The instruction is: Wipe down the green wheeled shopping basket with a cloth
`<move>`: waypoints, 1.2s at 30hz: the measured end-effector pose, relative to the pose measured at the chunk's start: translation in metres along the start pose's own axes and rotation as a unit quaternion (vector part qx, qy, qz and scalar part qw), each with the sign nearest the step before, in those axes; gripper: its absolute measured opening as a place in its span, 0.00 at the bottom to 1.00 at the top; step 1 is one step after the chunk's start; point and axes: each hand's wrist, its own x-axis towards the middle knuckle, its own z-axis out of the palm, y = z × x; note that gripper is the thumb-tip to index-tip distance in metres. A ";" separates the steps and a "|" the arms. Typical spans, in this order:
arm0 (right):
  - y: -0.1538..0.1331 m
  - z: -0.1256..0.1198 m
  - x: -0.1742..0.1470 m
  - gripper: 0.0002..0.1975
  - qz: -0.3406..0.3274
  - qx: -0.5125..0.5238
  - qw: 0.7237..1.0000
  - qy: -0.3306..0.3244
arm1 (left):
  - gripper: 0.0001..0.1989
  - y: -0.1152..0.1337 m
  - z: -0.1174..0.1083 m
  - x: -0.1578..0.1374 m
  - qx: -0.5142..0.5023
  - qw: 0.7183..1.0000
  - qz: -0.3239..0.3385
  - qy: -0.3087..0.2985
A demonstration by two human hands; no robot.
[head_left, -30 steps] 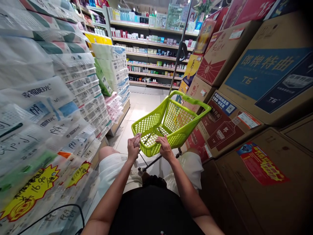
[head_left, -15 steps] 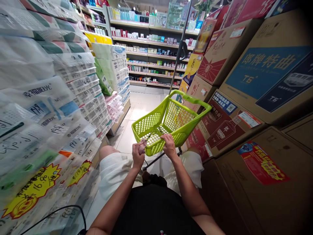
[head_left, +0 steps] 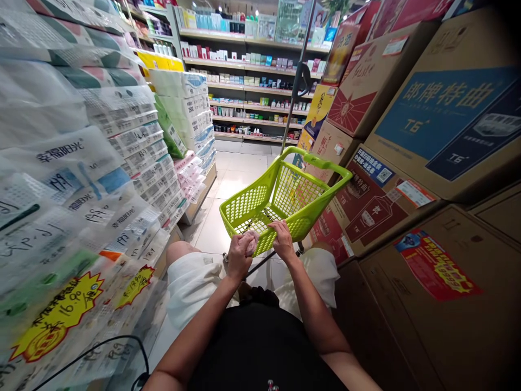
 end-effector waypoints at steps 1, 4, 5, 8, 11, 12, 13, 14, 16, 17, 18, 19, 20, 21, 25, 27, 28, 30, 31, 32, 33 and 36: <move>0.000 -0.001 0.000 0.30 0.000 0.002 1.000 -0.003 | 0.33 0.005 0.000 0.000 0.017 1.000 0.018 -0.017; -0.001 -0.004 0.000 0.30 -0.004 0.009 1.000 -0.015 | 0.31 0.008 0.002 -0.004 0.054 0.994 0.068 -0.061; -0.001 -0.005 0.000 0.30 -0.005 0.011 1.000 -0.017 | 0.30 0.004 0.004 -0.008 0.059 0.993 0.075 -0.071; -0.002 -0.006 -0.001 0.31 -0.009 0.016 1.000 -0.015 | 0.24 -0.016 0.005 -0.028 0.062 0.994 0.041 -0.076; -0.002 -0.004 -0.001 0.31 -0.009 0.020 1.000 -0.014 | 0.22 -0.036 0.002 -0.046 0.050 0.997 -0.036 -0.042; -0.002 -0.003 -0.002 0.31 -0.005 0.020 1.000 -0.012 | 0.21 -0.038 0.000 -0.049 0.037 0.998 -0.046 -0.031; -0.002 -0.003 -0.002 0.31 0.000 0.019 1.000 -0.009 | 0.21 -0.039 -0.001 -0.050 0.020 0.998 -0.045 -0.024; -0.002 -0.002 -0.002 0.31 0.004 0.019 1.000 -0.007 | 0.21 -0.038 -0.002 -0.049 0.003 0.999 -0.037 -0.020; -0.002 -0.003 -0.002 0.31 0.007 0.019 1.000 -0.005 | 0.21 -0.033 -0.003 -0.044 -0.025 0.999 -0.025 -0.013; -0.003 -0.003 -0.002 0.30 0.005 0.019 1.000 -0.007 | 0.20 -0.032 -0.004 -0.039 -0.034 0.999 -0.026 -0.004; -0.003 -0.004 -0.001 0.30 0.001 0.020 1.000 -0.011 | 0.20 -0.032 -0.004 -0.034 -0.042 0.999 -0.032 0.012; -0.003 -0.004 -0.001 0.31 -0.002 0.021 1.000 -0.015 | 0.20 -0.034 -0.005 -0.029 -0.050 0.997 -0.043 0.039; -0.003 -0.005 -0.001 0.31 -0.004 0.021 1.000 -0.018 | 0.19 -0.036 -0.005 -0.024 -0.054 0.994 -0.061 0.078; -0.003 -0.005 -0.001 0.31 -0.005 0.021 1.000 -0.020 | 0.18 -0.039 -0.006 -0.020 -0.054 0.988 -0.082 0.122; -0.003 -0.003 -0.001 0.31 0.003 0.018 1.000 -0.009 | 0.18 -0.044 -0.006 -0.012 -0.043 0.978 -0.114 0.171; -0.004 -0.003 -0.002 0.30 0.011 0.016 1.000 -0.002 | 0.19 -0.041 -0.004 -0.014 -0.052 0.988 -0.086 0.117; -0.004 -0.003 -0.002 0.30 0.013 0.016 1.000 -0.003 | 0.20 -0.039 -0.003 -0.015 -0.056 0.991 -0.074 0.097; -0.003 -0.004 -0.002 0.30 0.010 0.018 1.000 -0.011 | 0.21 -0.040 -0.002 -0.017 -0.056 0.993 -0.064 0.081; -0.003 -0.004 -0.002 0.30 0.006 0.019 1.000 -0.016 | 0.20 -0.041 -0.002 -0.018 -0.053 0.993 -0.066 0.083; -0.003 -0.005 -0.002 0.30 0.005 0.020 1.000 -0.019 | 0.20 -0.044 -0.003 -0.017 -0.047 0.992 -0.074 0.091; -0.003 -0.005 -0.002 0.30 0.005 0.020 1.000 -0.019 | 0.19 -0.047 -0.004 -0.017 -0.040 0.990 -0.086 0.103; -0.003 -0.004 -0.002 0.30 0.014 0.018 1.000 -0.012 | 0.18 -0.052 -0.006 -0.016 -0.030 0.989 -0.103 0.104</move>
